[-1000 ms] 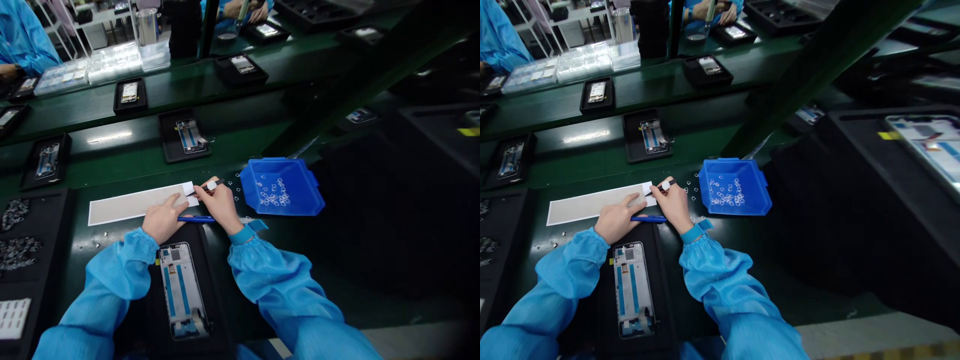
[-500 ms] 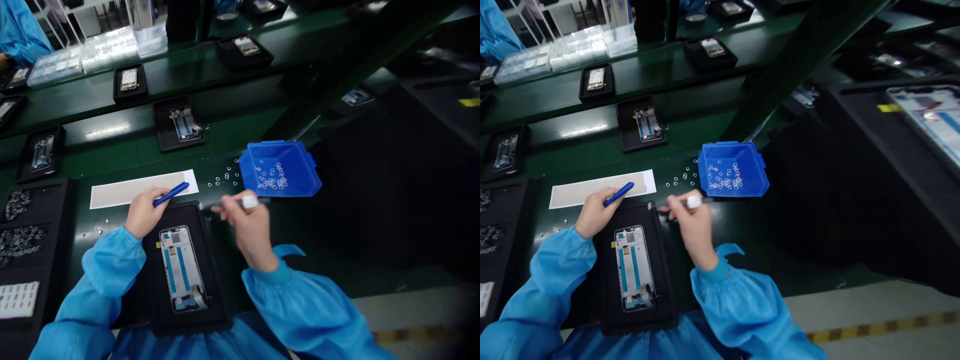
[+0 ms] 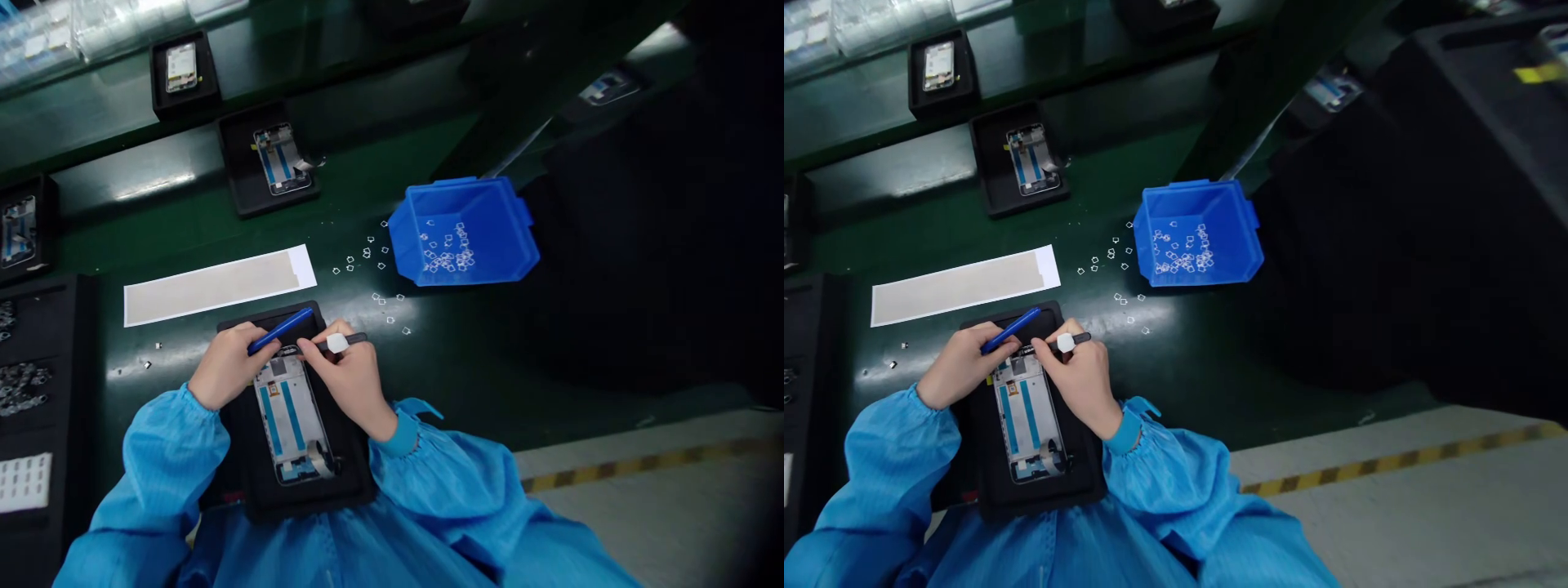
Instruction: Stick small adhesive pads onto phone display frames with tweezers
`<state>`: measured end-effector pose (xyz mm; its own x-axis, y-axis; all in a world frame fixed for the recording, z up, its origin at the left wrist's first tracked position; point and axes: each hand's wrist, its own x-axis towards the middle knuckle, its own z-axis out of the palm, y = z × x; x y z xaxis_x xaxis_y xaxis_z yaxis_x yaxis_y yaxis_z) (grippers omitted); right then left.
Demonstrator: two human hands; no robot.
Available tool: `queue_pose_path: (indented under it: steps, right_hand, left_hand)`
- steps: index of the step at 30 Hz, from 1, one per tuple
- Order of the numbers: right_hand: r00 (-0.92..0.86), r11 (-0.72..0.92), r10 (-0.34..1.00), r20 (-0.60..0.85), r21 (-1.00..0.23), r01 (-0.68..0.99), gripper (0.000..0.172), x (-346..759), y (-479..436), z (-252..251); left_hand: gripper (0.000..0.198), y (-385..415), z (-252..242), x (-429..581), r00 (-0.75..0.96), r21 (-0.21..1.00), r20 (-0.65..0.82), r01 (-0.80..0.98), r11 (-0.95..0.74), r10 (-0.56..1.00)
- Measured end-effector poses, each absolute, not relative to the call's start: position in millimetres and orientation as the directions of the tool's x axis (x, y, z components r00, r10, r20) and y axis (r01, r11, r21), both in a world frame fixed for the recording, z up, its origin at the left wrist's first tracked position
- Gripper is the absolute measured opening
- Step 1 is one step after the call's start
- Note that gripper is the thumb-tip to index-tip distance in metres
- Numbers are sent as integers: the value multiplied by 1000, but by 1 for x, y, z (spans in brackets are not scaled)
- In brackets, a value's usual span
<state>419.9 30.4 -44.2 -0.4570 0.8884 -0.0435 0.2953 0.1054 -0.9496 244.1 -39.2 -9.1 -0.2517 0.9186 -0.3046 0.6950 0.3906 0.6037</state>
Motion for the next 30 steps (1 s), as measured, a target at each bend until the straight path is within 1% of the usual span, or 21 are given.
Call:
queue_pose_path:
  steps: [8, 18, 21, 24, 27, 30]
  right_hand:
    - [-472, 151, 881, -21, -934, 324, 22, 420, 31, -46]
    - [-478, 150, 878, -29, -932, 331, 22, 420, 31, -44]
    - [-483, 153, 875, -28, -931, 332, 22, 420, 31, -42]
    - [-487, 166, 873, -18, -929, 331, 23, 420, 31, -39]
    - [-490, 199, 871, 24, -930, 309, 24, 422, 31, -38]
    - [-473, 181, 880, 34, -946, 270, 25, 423, 31, -39]
  left_hand:
    - [18, -39, -6, 245, -236, 608, -330, 687, 397, 914]
    - [18, -39, -6, 246, -241, 579, -328, 713, 396, 913]
    - [17, -38, -5, 249, -254, 539, -341, 736, 410, 905]
    - [17, -37, -4, 253, -268, 459, -341, 789, 408, 901]
    - [17, -34, -1, 256, -264, 369, -360, 840, 397, 895]
    - [15, -31, 2, 256, -250, 322, -393, 864, 387, 885]
